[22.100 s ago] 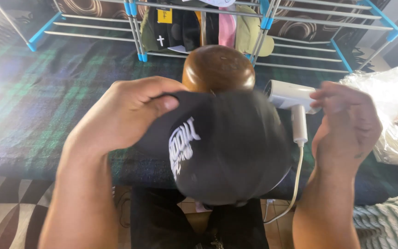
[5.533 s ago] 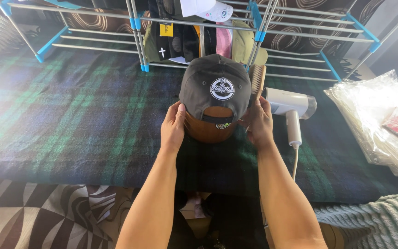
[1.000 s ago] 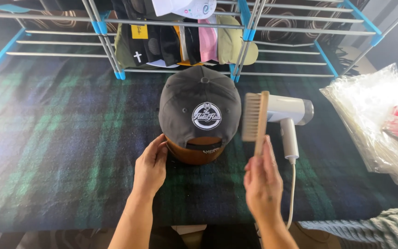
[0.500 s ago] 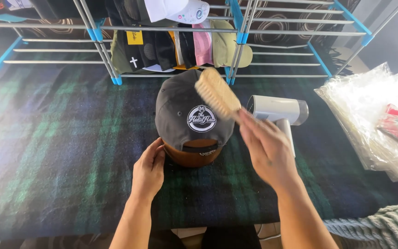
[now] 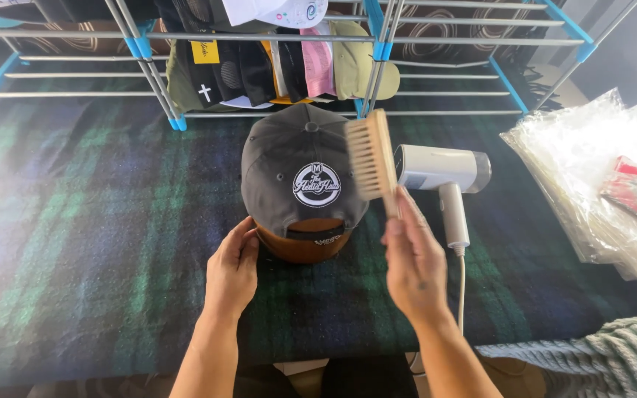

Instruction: A person places a baseball cap on a wooden form and uses a small brush to clean or groom the fabric surface.

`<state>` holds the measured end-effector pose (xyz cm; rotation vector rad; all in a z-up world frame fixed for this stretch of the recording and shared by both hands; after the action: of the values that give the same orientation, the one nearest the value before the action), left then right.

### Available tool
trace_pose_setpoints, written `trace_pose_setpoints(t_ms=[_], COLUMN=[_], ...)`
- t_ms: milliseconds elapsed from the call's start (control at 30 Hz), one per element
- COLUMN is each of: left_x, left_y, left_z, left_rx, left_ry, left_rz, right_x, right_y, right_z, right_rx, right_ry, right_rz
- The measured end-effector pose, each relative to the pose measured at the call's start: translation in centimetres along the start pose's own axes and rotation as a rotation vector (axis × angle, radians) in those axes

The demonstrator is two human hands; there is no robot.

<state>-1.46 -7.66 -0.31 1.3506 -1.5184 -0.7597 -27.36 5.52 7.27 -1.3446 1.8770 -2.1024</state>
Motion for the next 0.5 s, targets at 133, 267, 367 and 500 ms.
trace_pose_setpoints(t_ms=[133, 267, 367, 500], left_x=[0.2, 0.4, 0.0, 0.3], left_y=[0.2, -0.1, -0.3, -0.1], left_z=[0.1, 0.2, 0.2, 0.1], left_rx=[0.005, -0.003, -0.005, 0.002], left_ry=[0.001, 0.007, 0.008, -0.134], left_rz=[0.024, 0.032, 0.022, -0.175], right_x=[-1.6, -2.5, -4.0, -9.0], right_y=[8.1, 7.3, 1.2, 3.0], right_z=[0.4, 0.7, 1.0, 3.4], right_rx=[0.073, 0.296, 0.24, 0.241], right_ry=[0.063, 0.103, 0.077, -0.094], right_rz=[0.385, 0.629, 0.397, 0.496])
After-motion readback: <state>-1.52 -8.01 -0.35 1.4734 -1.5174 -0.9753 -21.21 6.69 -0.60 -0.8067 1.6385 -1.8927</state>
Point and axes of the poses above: each hand's wrist, its own x-axis towards the middle knuckle, its own z-axis out of the palm, y = z × x, the point moved 8 cm from there along x, towards the middle knuckle, and after that the axes turned 10 degrees about y, right-handed, at the moved point
